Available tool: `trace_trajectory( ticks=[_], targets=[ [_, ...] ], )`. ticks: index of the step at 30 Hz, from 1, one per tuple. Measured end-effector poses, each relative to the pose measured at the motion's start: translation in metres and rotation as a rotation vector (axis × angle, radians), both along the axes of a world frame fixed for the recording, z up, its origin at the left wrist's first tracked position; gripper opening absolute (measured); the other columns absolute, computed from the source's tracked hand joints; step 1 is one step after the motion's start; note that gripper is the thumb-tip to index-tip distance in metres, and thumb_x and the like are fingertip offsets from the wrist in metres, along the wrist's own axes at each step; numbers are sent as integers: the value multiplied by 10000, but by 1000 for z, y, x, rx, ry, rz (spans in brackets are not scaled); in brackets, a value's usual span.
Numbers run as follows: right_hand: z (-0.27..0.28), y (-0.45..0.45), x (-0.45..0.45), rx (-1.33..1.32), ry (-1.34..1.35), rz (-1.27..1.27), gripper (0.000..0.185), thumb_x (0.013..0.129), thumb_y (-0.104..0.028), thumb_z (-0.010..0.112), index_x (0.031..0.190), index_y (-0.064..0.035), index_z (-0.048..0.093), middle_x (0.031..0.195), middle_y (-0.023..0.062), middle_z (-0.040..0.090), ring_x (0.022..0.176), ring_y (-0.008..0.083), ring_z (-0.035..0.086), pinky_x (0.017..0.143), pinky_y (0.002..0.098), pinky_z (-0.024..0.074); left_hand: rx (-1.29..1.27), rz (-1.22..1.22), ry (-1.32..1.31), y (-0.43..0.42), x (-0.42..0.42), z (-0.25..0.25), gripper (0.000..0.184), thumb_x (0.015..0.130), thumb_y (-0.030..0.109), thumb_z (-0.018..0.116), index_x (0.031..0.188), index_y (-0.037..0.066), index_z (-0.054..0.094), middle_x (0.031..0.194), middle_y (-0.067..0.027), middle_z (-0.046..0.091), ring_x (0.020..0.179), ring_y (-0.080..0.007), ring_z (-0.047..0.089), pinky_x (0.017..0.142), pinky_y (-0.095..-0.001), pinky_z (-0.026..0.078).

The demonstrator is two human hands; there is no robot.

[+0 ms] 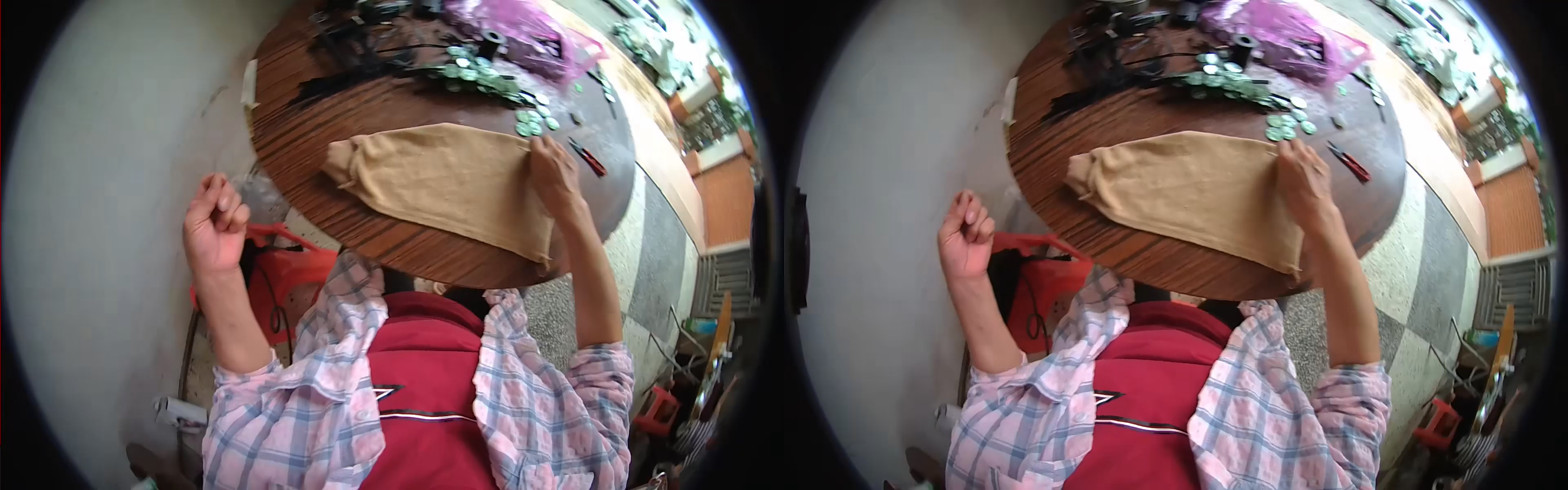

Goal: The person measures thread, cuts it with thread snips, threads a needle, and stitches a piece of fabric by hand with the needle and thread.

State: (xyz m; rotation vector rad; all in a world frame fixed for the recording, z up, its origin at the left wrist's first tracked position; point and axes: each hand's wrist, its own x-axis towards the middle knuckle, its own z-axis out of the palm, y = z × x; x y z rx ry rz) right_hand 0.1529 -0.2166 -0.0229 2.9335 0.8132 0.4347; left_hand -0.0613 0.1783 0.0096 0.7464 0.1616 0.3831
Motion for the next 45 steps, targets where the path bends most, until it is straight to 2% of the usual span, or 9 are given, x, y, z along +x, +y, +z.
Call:
trace_trajectory(
  ticks=[11, 12, 17, 23, 34, 37, 40, 41, 45],
  targets=[
    [13, 1, 6, -104, 88, 19, 89, 799, -29, 415, 858, 1, 476, 878, 165, 543, 826, 356, 541, 678, 426, 428, -50, 175, 9, 52, -18, -19, 95, 854, 110, 512, 839, 28, 557, 598, -9, 469, 398, -57, 247, 408, -200, 229],
    [11, -6, 8, 62, 116, 27, 67, 812, -36, 424, 815, 12, 469, 854, 174, 548, 808, 385, 527, 671, 441, 418, -54, 227, 30, 58, -20, -22, 93, 856, 110, 509, 839, 30, 552, 605, -9, 472, 398, -59, 251, 413, -201, 235],
    [25, -71, 0, 910, 422, -167, 136, 821, -172, 546, 863, -47, 582, 764, 35, 609, 722, 120, 573, 570, 234, 390, -108, 369, 70, 100, -41, -42, 82, 862, 115, 496, 834, 45, 529, 639, -14, 487, 401, -61, 299, 431, -211, 269],
    [-2, -191, -25, 1848, 428, -290, 248, 843, -196, 554, 1053, -64, 540, 1014, 31, 584, 872, 121, 564, 708, 240, 404, -194, 511, 88, 121, -53, -58, 35, 851, 100, 518, 823, 80, 521, 674, -24, 508, 478, -91, 426, 513, -252, 369],
    [-34, -243, -46, 2160, 769, 410, 250, 874, -98, 488, 1054, 74, 497, 971, 106, 575, 786, 108, 552, 562, 210, 388, -250, 420, 29, 103, -21, -63, 43, 841, 107, 520, 800, 104, 534, 623, 2, 490, 475, -98, 409, 469, -247, 321],
    [-41, -247, -53, 2306, 468, 100, 212, 857, -90, 498, 1027, 33, 528, 869, 68, 593, 726, 95, 538, 563, 211, 392, -265, 357, -28, 112, -15, -75, 53, 810, 56, 507, 769, 85, 525, 591, -2, 456, 432, -98, 362, 416, -229, 287],
    [-26, -211, -70, 2324, 577, 267, 166, 854, -80, 510, 979, 23, 546, 834, 34, 579, 677, 46, 522, 519, 175, 384, -222, 244, -95, 122, -9, -90, 155, 714, -67, 512, 699, 78, 459, 551, 16, 330, 403, -88, 278, 392, -224, 238],
    [-23, -197, -74, 2328, 370, 131, 159, 847, -78, 522, 972, 16, 550, 847, 43, 579, 677, 50, 527, 515, 177, 390, -173, 224, -70, 131, -9, -94, 167, 712, -76, 503, 696, 72, 426, 561, 15, 321, 417, -86, 275, 403, -225, 231],
    [-5, -165, -82, 2521, 204, -45, 89, 844, -51, 505, 921, -15, 532, 855, 85, 577, 659, 107, 529, 510, 209, 401, -171, 215, -15, 142, -3, -95, 136, 897, 75, 429, 767, 35, 421, 617, -18, 358, 447, -95, 259, 431, -236, 213]
  ],
)
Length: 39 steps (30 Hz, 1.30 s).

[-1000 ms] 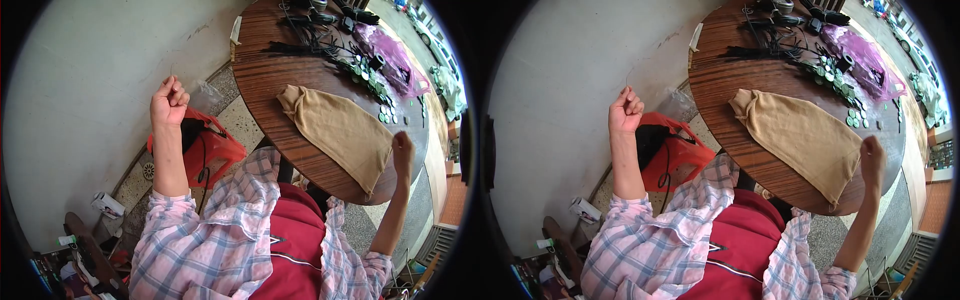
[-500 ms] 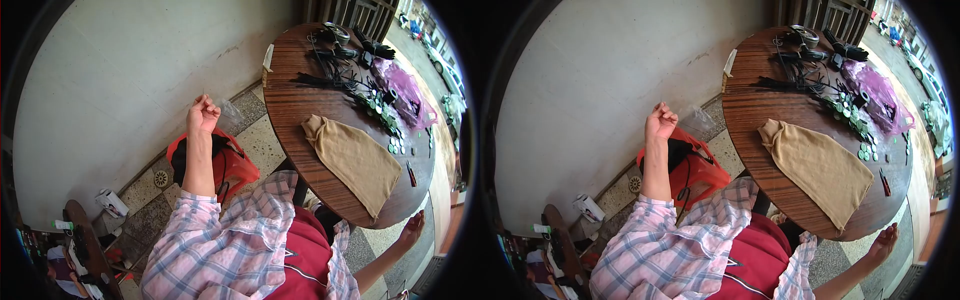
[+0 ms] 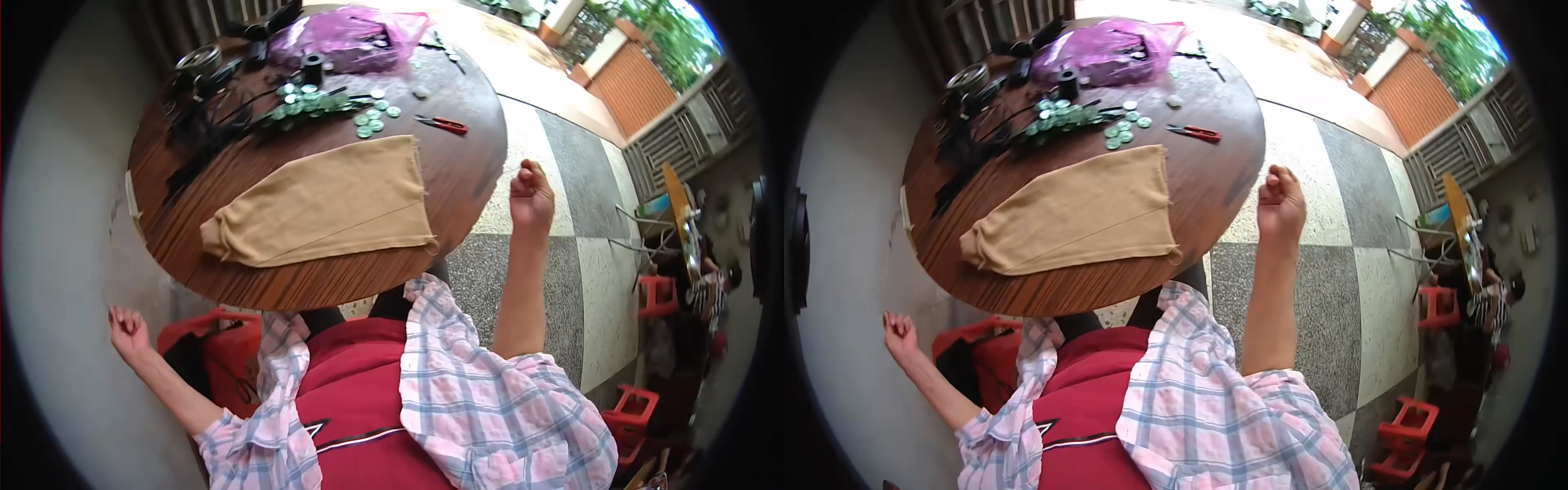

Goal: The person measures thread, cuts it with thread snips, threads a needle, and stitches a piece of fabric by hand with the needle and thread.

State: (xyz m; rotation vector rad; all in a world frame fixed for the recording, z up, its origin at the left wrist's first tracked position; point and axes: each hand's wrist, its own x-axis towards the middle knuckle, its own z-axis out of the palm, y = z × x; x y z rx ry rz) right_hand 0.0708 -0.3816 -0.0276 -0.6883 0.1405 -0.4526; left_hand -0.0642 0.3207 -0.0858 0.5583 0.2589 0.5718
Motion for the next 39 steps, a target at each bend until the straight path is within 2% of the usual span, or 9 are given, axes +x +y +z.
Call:
trace_trajectory(
  ticks=[7, 14, 16, 19, 20, 22, 32, 35, 39],
  targets=[
    [-5, -4, 1, 55, 36, -23, 85, 848, -28, 486, 933, -29, 483, 845, 110, 594, 665, 126, 555, 521, 220, 423, 14, 66, 75, -19, 13, 19, 111, 901, 100, 433, 829, 16, 448, 621, -25, 376, 446, -94, 256, 438, -237, 210],
    [-34, -46, 8, -97, -104, 60, 83, 840, -86, 525, 893, -66, 587, 858, 60, 620, 719, 134, 586, 617, 271, 459, -63, 67, 66, -51, 21, 32, 114, 894, 101, 412, 798, 51, 447, 616, -22, 386, 441, -96, 273, 428, -239, 203],
    [-32, -62, 4, -141, -112, 169, 108, 850, -118, 523, 932, -100, 591, 944, 39, 627, 859, 149, 588, 686, 311, 457, -43, -42, -34, -57, 23, 25, 120, 836, 41, 417, 725, 70, 449, 579, -8, 362, 435, -94, 274, 433, -242, 206],
    [-56, -125, 14, -196, -196, 340, 196, 873, -117, 484, 1034, -33, 558, 1019, 88, 604, 947, 191, 571, 781, 293, 470, -49, -26, -53, -67, 27, 24, 153, 843, 100, 428, 692, 83, 449, 560, 2, 363, 427, -100, 289, 440, -244, 243],
    [-60, -133, 13, -236, -178, 309, 212, 874, -114, 488, 1055, -26, 554, 1036, 96, 601, 958, 191, 569, 774, 293, 478, -30, -51, -62, -60, 29, 16, 78, 817, 96, 506, 741, 93, 523, 592, -9, 447, 426, -99, 345, 414, -230, 256],
    [-66, -147, 14, -225, -146, 267, 223, 853, -98, 525, 1060, -19, 551, 1025, 104, 604, 944, 184, 575, 760, 278, 492, -51, 83, 49, -76, 29, 32, 67, 841, 105, 505, 781, 97, 533, 633, -16, 484, 454, -101, 373, 448, -232, 289],
    [-61, -132, 11, -246, -23, 211, 244, 847, -80, 541, 1071, 14, 524, 949, 93, 594, 843, 138, 564, 641, 224, 444, -87, 147, 42, -71, 24, 35, 46, 842, 125, 536, 805, 98, 532, 695, -14, 521, 507, -101, 429, 473, -250, 335],
    [-61, -129, 8, -275, -160, 411, 248, 858, -86, 524, 1077, 29, 503, 956, 81, 561, 802, 121, 545, 605, 209, 434, -74, 140, 40, -71, 23, 33, 40, 838, 122, 542, 806, 100, 534, 703, -15, 526, 507, -99, 429, 471, -249, 332],
    [-59, -120, -1, -156, -139, 290, 271, 863, -66, 512, 1112, 33, 478, 944, 76, 556, 715, 106, 550, 565, 174, 446, -67, 138, 36, -71, 22, 35, 37, 834, 118, 549, 804, 103, 533, 706, -15, 527, 509, -99, 430, 470, -246, 326]
  ],
)
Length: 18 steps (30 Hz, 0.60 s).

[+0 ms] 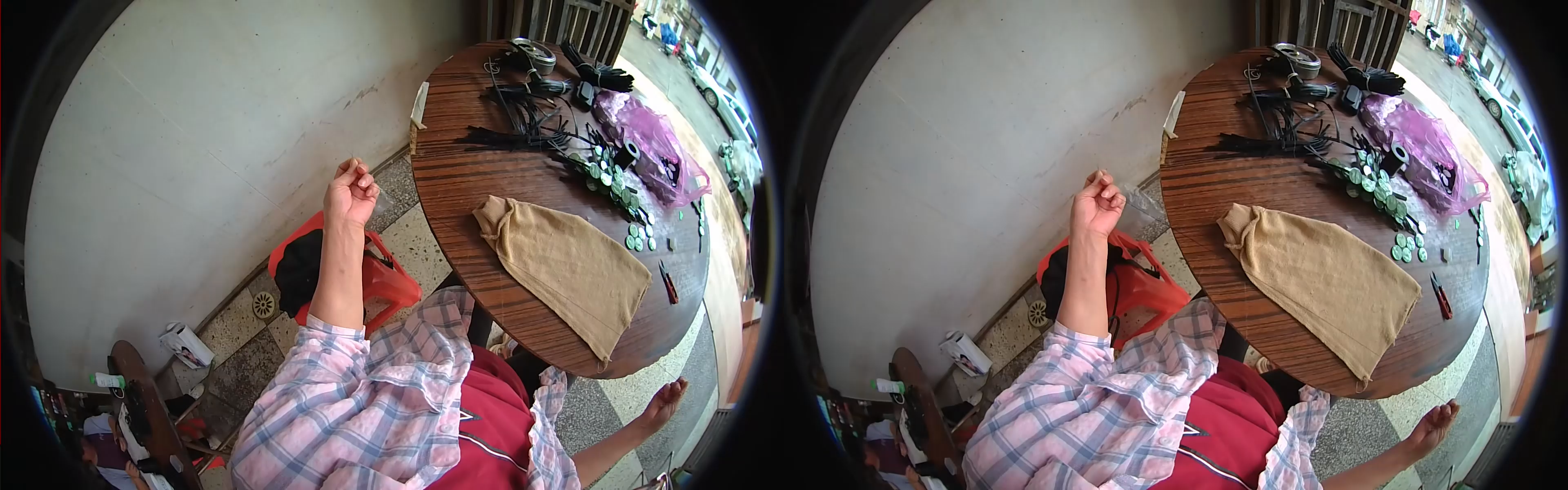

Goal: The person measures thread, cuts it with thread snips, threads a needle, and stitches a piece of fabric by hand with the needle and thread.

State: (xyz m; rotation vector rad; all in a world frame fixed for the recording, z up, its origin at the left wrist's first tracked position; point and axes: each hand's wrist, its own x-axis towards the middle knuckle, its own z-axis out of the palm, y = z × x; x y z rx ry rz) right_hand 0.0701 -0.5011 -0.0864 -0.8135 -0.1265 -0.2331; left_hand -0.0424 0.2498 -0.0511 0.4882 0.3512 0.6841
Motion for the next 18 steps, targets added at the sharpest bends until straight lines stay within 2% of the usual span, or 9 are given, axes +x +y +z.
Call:
trace_trajectory(
  ticks=[2, 5, 6, 7, 9, 11, 12, 15, 18],
  targets=[
    [-6, -19, 2, 61, -24, 113, 295, 862, -52, 507, 1141, 31, 457, 952, 83, 558, 724, 93, 556, 562, 168, 461, 6, -7, -3, 0, 1, 1, 38, 833, 119, 550, 804, 104, 532, 706, -15, 528, 508, -99, 430, 469, -242, 323],
    [-2, -15, 1, 46, 60, -35, 351, 863, -50, 509, 1186, 37, 404, 977, 77, 510, 731, 68, 528, 536, 156, 430, 6, -18, -4, -3, 2, 4, 34, 833, 120, 550, 807, 103, 534, 707, -14, 530, 507, -98, 431, 469, -241, 321],
    [-7, -20, 3, -17, 62, -83, 364, 867, -47, 499, 1209, 27, 401, 1003, 89, 528, 762, 71, 553, 559, 139, 450, 2, -25, -2, -4, 1, 5, 33, 832, 120, 550, 809, 102, 535, 707, -13, 531, 506, -98, 432, 469, -241, 321],
    [-4, -16, -1, -82, 97, -187, 353, 873, -39, 480, 1214, 20, 412, 1026, 110, 553, 860, 100, 573, 631, 147, 490, 12, -38, -16, -3, 0, 4, 31, 832, 119, 550, 811, 102, 537, 707, -13, 533, 506, -99, 433, 469, -242, 322],
    [3, -6, -8, -54, 71, -137, 342, 873, -33, 472, 1208, 22, 426, 1049, 126, 566, 937, 135, 570, 718, 177, 515, 20, -81, -49, 1, 1, -2, 26, 832, 117, 549, 813, 101, 540, 708, -12, 537, 504, -102, 435, 469, -246, 324],
    [6, -7, -9, -3, 90, -157, 326, 872, -29, 469, 1191, 27, 440, 1048, 130, 567, 944, 157, 572, 752, 202, 521, 11, -76, -40, 2, 3, -1, 27, 831, 114, 548, 811, 97, 543, 709, -11, 539, 502, -105, 436, 469, -249, 325],
    [9, -3, -10, 2, 152, -264, 306, 872, -35, 473, 1170, 31, 454, 1036, 130, 568, 912, 152, 582, 700, 194, 525, 14, -63, -34, 3, 3, 1, 28, 831, 113, 547, 809, 95, 544, 709, -10, 541, 501, -107, 436, 469, -251, 326],
    [7, -11, -13, -19, -13, 3, 264, 888, -53, 450, 1131, 48, 475, 1055, 149, 556, 920, 165, 580, 680, 202, 518, 30, -71, -25, 3, 4, 4, 35, 832, 112, 546, 805, 90, 548, 702, -12, 543, 496, -111, 434, 470, -253, 323],
    [22, 8, -15, 197, -18, 240, 248, 891, -62, 448, 1110, 49, 481, 1026, 151, 566, 884, 149, 592, 612, 198, 511, 17, -57, -36, 1, 5, 4, 36, 831, 114, 548, 808, 86, 549, 696, -14, 543, 493, -110, 431, 471, -253, 319]
  ],
)
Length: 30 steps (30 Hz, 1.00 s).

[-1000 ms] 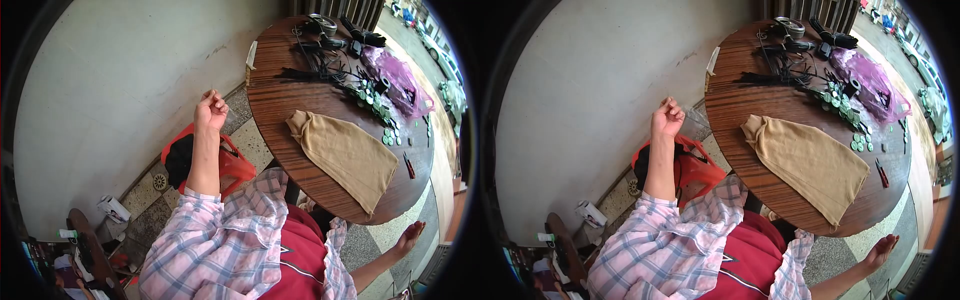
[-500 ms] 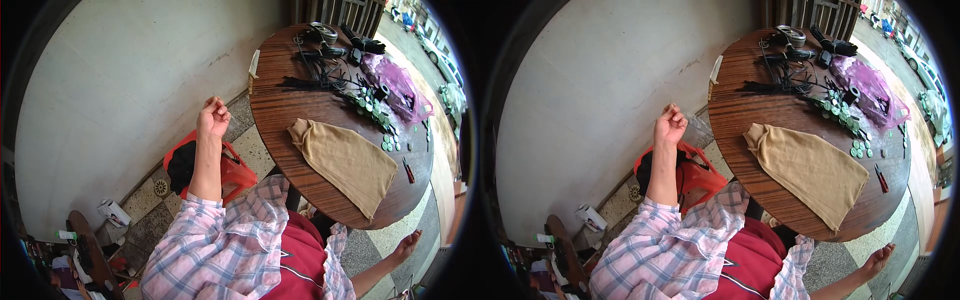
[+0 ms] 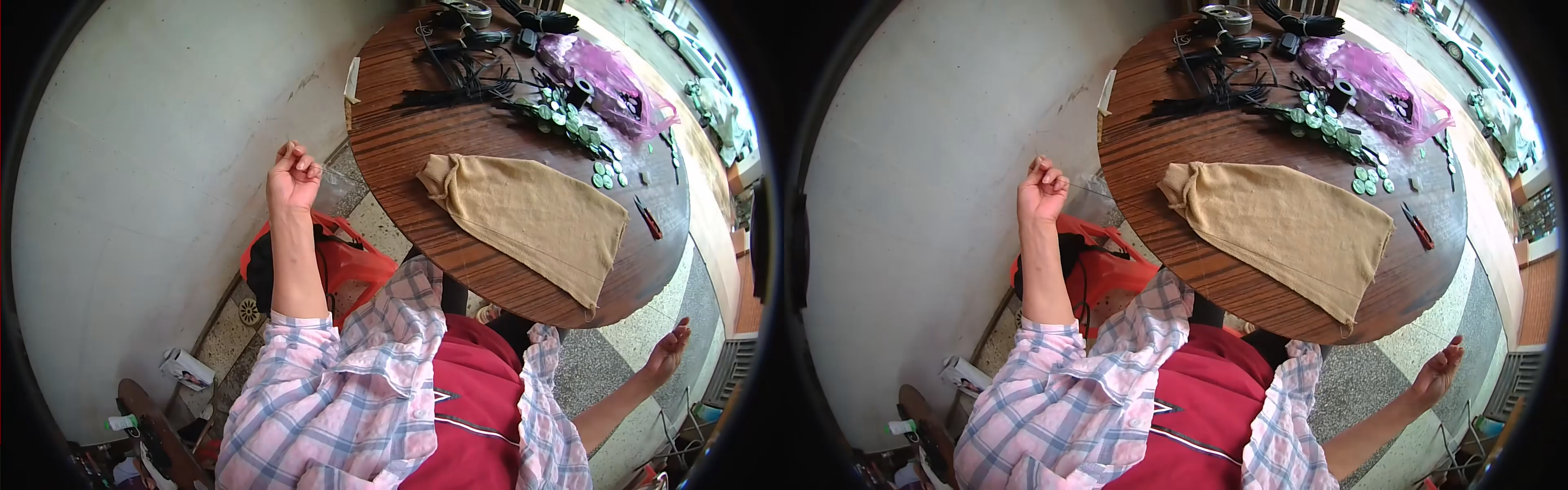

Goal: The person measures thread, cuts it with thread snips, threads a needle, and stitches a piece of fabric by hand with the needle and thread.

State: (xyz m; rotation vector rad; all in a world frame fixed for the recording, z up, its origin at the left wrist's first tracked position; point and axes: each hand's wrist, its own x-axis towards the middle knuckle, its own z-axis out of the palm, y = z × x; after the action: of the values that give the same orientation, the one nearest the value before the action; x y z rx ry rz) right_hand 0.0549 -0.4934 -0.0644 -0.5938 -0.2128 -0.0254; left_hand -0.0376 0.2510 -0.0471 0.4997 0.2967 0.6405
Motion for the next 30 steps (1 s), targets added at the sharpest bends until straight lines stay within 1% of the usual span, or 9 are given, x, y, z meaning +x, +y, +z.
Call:
trace_trajectory(
  ticks=[3, 6, 13, 17, 19, 23, 27, 28, 30],
  targets=[
    [-20, -25, 6, 26, -73, -38, 266, 890, -75, 458, 1129, 42, 470, 1002, 116, 557, 838, 121, 591, 618, 187, 521, 9, -14, 9, -1, -2, 1, 31, 832, 112, 547, 815, 86, 547, 690, -16, 541, 496, -111, 430, 474, -253, 317],
    [-22, -27, 3, -105, -47, -237, 287, 894, -76, 447, 1155, 44, 450, 1016, 123, 558, 861, 136, 592, 680, 190, 533, 12, -8, 6, -1, -1, 2, 25, 831, 111, 548, 824, 87, 546, 691, -16, 541, 496, -112, 428, 475, -255, 318],
    [-17, -17, -2, -264, 125, -570, 296, 887, -48, 441, 1171, 35, 446, 1091, 129, 554, 987, 165, 558, 764, 204, 528, 11, -20, 12, -2, 2, 1, 26, 823, 85, 537, 819, 102, 556, 698, -23, 548, 497, -107, 430, 474, -251, 308],
    [-11, -6, -10, -220, -9, -305, 246, 877, -87, 486, 1096, 26, 489, 1064, 119, 566, 900, 132, 590, 602, 165, 518, 22, -118, -80, 16, 2, -12, 78, 829, 73, 501, 814, 100, 573, 735, -42, 560, 508, -108, 422, 476, -250, 291],
    [-4, 11, -10, -54, 124, -319, 194, 873, -87, 500, 1039, 12, 513, 975, 100, 579, 791, 99, 598, 507, 149, 478, 4, -128, -84, 21, 2, -16, 79, 834, 69, 489, 834, 78, 567, 736, -46, 549, 516, -114, 413, 484, -255, 284],
    [13, 40, -12, 43, 193, -492, 123, 864, -82, 516, 950, 5, 530, 856, 71, 563, 679, 73, 575, 450, 135, 445, -39, -87, -17, 23, 3, -12, 72, 840, 63, 485, 869, 41, 546, 720, -40, 514, 515, -123, 392, 491, -263, 277],
    [21, 50, -11, -90, 210, -544, 175, 851, -45, 521, 1006, 34, 538, 880, 87, 576, 704, 96, 588, 556, 146, 527, -24, -87, -1, 16, 6, -6, 78, 851, 67, 479, 892, 35, 538, 722, -36, 515, 518, -121, 387, 498, -262, 277],
    [20, 52, -10, -98, 225, -604, 199, 844, -18, 517, 1032, 48, 532, 896, 100, 591, 754, 124, 606, 644, 168, 550, -24, -101, -8, 15, 7, -6, 78, 853, 67, 478, 895, 34, 535, 722, -35, 516, 519, -120, 387, 499, -261, 277],
    [27, 62, -11, -134, 251, -655, 185, 841, -2, 512, 1017, 51, 537, 908, 107, 596, 791, 143, 611, 660, 172, 551, -18, -110, -10, 13, 8, -4, 71, 855, 63, 475, 892, 32, 527, 725, -31, 520, 523, -118, 387, 501, -258, 276]
  ],
)
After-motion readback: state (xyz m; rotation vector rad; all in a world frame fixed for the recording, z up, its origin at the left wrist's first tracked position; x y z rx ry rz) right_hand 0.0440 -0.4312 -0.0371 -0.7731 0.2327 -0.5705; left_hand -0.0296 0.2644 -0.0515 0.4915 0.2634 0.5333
